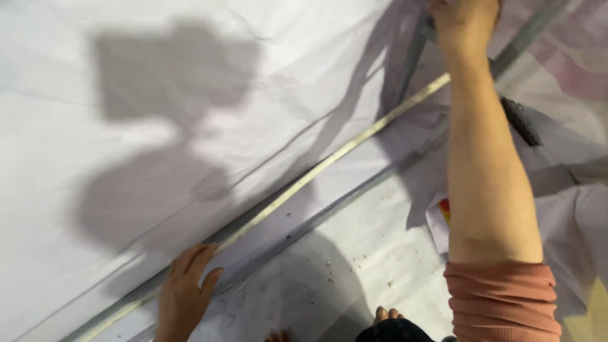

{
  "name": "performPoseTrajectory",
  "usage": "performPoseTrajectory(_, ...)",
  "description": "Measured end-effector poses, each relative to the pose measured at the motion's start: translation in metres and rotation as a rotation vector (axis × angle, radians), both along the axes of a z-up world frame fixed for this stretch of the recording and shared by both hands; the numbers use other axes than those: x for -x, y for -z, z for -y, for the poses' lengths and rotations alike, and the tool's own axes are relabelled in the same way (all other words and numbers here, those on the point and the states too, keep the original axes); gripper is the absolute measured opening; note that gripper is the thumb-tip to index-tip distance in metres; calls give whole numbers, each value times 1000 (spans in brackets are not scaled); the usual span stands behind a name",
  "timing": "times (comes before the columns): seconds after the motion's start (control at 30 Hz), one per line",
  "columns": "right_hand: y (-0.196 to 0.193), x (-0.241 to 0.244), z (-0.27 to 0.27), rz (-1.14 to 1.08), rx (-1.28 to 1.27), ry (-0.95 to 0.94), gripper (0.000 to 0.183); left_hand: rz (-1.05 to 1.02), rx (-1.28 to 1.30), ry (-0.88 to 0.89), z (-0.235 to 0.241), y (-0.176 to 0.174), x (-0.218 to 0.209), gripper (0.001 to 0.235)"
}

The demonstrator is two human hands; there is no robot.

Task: Attaching a printed banner to a metal frame using a small tool and adhesive strips

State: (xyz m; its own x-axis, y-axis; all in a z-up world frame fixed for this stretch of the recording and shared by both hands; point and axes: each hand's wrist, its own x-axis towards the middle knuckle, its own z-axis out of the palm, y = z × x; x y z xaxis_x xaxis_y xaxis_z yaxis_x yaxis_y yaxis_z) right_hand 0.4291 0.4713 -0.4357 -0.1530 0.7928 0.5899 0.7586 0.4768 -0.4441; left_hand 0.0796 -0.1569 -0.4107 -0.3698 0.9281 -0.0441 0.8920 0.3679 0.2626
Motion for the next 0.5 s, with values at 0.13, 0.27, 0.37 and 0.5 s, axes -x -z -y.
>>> performPoseTrajectory(0.13,-13,12,2,31,270,43,52,12,36,-33,6,1,-2,50)
performPoseTrajectory(0.27,-16,11,-5,294,573,136,51,-24,-42,-11,7,7,-4,45)
performPoseTrajectory(0.37,-21,2,8,217,395,-19,59,-81,-70,-23,4,5,-4,47)
performPoseTrajectory(0.5,-12,4,0,266,417,63,50,-114,-98,-7,0,5,-5,42)
